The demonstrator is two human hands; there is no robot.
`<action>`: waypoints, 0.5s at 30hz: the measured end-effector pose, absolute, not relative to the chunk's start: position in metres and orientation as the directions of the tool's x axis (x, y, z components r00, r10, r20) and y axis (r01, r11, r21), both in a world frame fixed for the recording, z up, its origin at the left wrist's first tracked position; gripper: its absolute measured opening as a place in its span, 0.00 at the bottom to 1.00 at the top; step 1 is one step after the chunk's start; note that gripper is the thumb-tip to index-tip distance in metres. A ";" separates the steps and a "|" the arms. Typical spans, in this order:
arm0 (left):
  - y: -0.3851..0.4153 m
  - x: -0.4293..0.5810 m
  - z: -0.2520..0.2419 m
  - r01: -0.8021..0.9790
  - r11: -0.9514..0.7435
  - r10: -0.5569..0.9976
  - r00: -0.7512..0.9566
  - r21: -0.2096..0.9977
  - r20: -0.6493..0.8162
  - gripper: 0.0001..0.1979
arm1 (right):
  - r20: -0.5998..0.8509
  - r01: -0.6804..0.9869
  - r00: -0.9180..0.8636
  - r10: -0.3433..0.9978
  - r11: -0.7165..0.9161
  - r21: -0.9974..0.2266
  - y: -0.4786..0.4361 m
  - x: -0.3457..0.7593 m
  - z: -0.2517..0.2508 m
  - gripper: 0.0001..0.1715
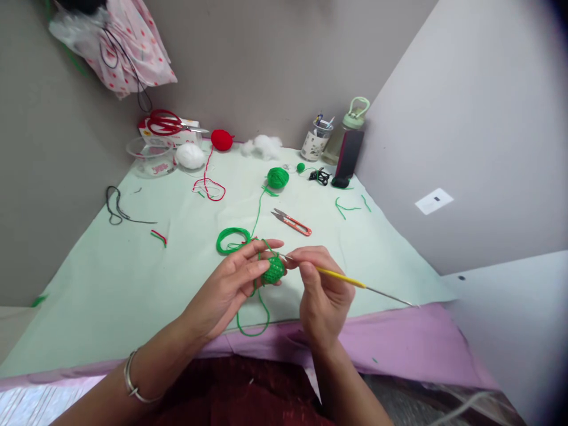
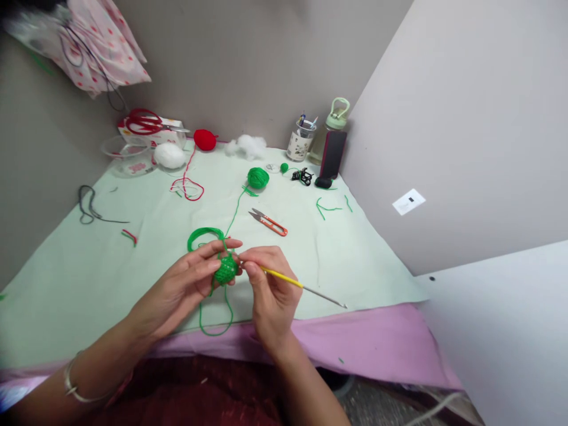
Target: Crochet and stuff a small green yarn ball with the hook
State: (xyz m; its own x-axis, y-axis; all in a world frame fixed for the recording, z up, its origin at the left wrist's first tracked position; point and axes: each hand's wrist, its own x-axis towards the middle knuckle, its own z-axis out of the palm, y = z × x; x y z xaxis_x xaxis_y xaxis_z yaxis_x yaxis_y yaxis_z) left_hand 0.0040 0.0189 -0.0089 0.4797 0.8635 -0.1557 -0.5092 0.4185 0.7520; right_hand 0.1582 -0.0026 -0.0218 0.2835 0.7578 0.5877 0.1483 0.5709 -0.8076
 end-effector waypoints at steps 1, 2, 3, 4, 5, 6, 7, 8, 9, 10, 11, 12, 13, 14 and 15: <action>0.019 0.004 -0.009 -0.500 0.417 0.864 0.477 0.759 -0.160 0.15 | 0.571 0.123 0.289 0.768 0.562 -0.818 -0.002 0.158 -0.022 0.09; 0.019 0.004 -0.009 -0.489 0.413 0.866 0.473 0.768 -0.165 0.16 | 0.557 0.098 0.292 0.778 0.555 -0.826 -0.001 0.158 -0.023 0.09; 0.019 0.003 -0.009 -0.478 0.409 0.866 0.471 0.777 -0.167 0.18 | 0.545 0.074 0.289 0.787 0.550 -0.832 0.000 0.159 -0.024 0.08; 0.020 0.003 -0.010 -0.468 0.403 0.868 0.468 0.786 -0.167 0.20 | 0.539 0.051 0.278 0.795 0.548 -0.835 0.000 0.160 -0.024 0.07; 0.020 0.002 -0.010 -0.461 0.398 0.870 0.465 0.793 -0.167 0.23 | 0.537 0.031 0.259 0.803 0.549 -0.836 0.001 0.162 -0.025 0.07; 0.021 0.001 -0.010 -0.458 0.394 0.872 0.461 0.797 -0.165 0.27 | 0.535 0.017 0.231 0.813 0.546 -0.837 0.001 0.163 -0.025 0.07; 0.022 0.001 -0.010 -0.457 0.388 0.874 0.458 0.800 -0.161 0.31 | 0.534 0.010 0.199 0.822 0.543 -0.840 0.000 0.165 -0.025 0.08; 0.022 0.000 -0.010 -0.456 0.380 0.876 0.456 0.805 -0.155 0.36 | 0.532 0.008 0.167 0.830 0.539 -0.842 0.000 0.167 -0.024 0.09; 0.023 -0.001 -0.009 -0.452 0.370 0.879 0.454 0.812 -0.148 0.40 | 0.530 0.013 0.137 0.837 0.533 -0.846 -0.001 0.169 -0.024 0.10; 0.023 -0.001 -0.008 -0.443 0.359 0.881 0.452 0.822 -0.141 0.43 | 0.525 0.022 0.113 0.843 0.526 -0.850 -0.002 0.170 -0.023 0.11; 0.023 0.000 -0.007 -0.429 0.346 0.882 0.451 0.834 -0.134 0.47 | 0.518 0.032 0.090 0.850 0.518 -0.855 -0.003 0.171 -0.023 0.11; 0.024 0.001 -0.006 -0.412 0.332 0.887 0.444 0.849 -0.131 0.50 | 0.510 0.041 0.070 0.857 0.509 -0.860 -0.003 0.172 -0.023 0.12; 0.024 0.003 -0.004 -0.393 0.313 0.894 0.429 0.864 -0.129 0.53 | 0.502 0.045 0.055 0.863 0.500 -0.865 -0.003 0.171 -0.023 0.12; 0.024 0.005 -0.003 -0.373 0.287 0.906 0.405 0.882 -0.123 0.55 | 0.491 0.043 0.047 0.870 0.490 -0.871 -0.003 0.170 -0.024 0.12; 0.024 0.007 -0.002 -0.351 0.245 0.926 0.362 0.904 -0.110 0.55 | 0.482 0.033 0.051 0.875 0.481 -0.876 -0.002 0.169 -0.025 0.12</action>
